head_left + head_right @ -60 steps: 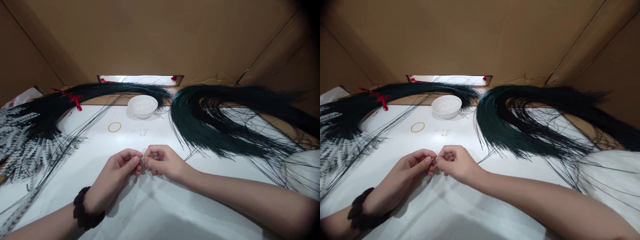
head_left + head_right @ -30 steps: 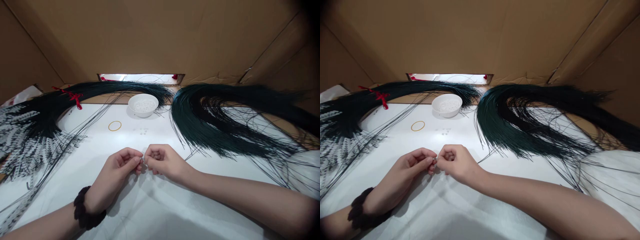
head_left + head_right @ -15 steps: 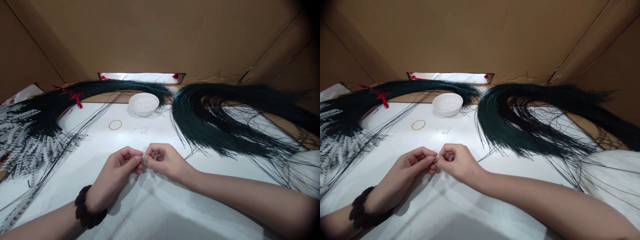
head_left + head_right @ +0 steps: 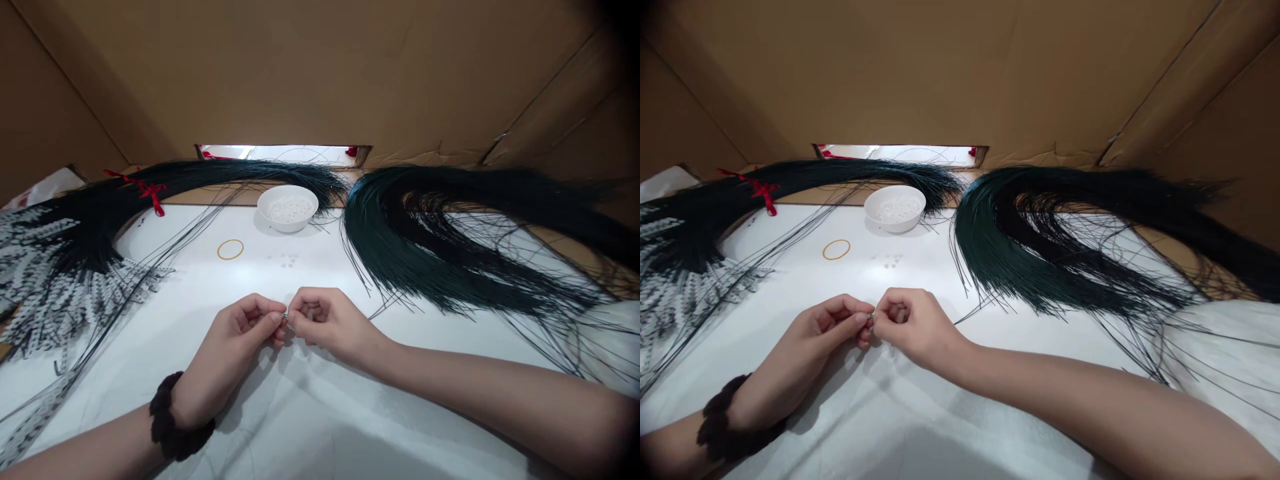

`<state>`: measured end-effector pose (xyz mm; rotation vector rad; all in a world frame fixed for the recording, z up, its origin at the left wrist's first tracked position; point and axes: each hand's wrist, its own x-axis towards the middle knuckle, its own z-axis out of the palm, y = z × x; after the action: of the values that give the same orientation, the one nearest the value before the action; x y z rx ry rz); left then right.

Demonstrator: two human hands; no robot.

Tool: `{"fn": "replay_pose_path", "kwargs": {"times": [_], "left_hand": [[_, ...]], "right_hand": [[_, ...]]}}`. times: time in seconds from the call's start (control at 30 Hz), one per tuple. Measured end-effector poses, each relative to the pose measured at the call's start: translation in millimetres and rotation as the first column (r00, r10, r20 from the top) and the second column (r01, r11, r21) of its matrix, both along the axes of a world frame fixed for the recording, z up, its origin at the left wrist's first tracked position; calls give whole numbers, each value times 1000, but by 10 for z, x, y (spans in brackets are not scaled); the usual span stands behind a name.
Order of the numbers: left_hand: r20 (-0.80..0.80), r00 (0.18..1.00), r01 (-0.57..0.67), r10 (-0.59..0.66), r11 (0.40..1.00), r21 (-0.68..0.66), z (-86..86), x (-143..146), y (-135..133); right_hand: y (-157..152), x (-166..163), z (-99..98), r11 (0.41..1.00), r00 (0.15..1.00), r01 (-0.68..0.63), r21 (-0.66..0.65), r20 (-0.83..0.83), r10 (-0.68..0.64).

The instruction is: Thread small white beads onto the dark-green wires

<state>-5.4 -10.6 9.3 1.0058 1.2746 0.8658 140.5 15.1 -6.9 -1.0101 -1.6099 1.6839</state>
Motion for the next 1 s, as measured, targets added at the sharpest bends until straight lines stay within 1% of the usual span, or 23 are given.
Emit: {"fn": "replay_pose_path", "kwargs": {"times": [0.1,0.23,0.43,0.57,0.7,0.87,1.0], "left_hand": [[-39,999,6,-5,1000,29,0,5,-4],[-157,987,33,-19,995,90,0,3,-25],[-275,961,86,-26,974,211,19,-9,-48],[-372,928,104,-2,962,253,1,-26,-62],[-395,919,125,-3,950,286,-10,-30,-88],[-420,905,93,67,933,348,-35,-20,-67],[-426,903,113,54,927,358,-47,5,-41]], "right_hand": [[-8,-6,-2,1000,1000,3,8,-2,-3],[-12,-4,-14,1000,1000,11,4,25,-11],[0,3,-48,999,998,5,-48,55,-3],[0,-6,-58,997,998,9,-72,65,-4],[-6,-15,-52,998,998,7,-55,59,-4],[-2,-5,-42,999,998,-13,-35,68,15],[5,6,-55,1000,997,-11,-15,80,12]]}}
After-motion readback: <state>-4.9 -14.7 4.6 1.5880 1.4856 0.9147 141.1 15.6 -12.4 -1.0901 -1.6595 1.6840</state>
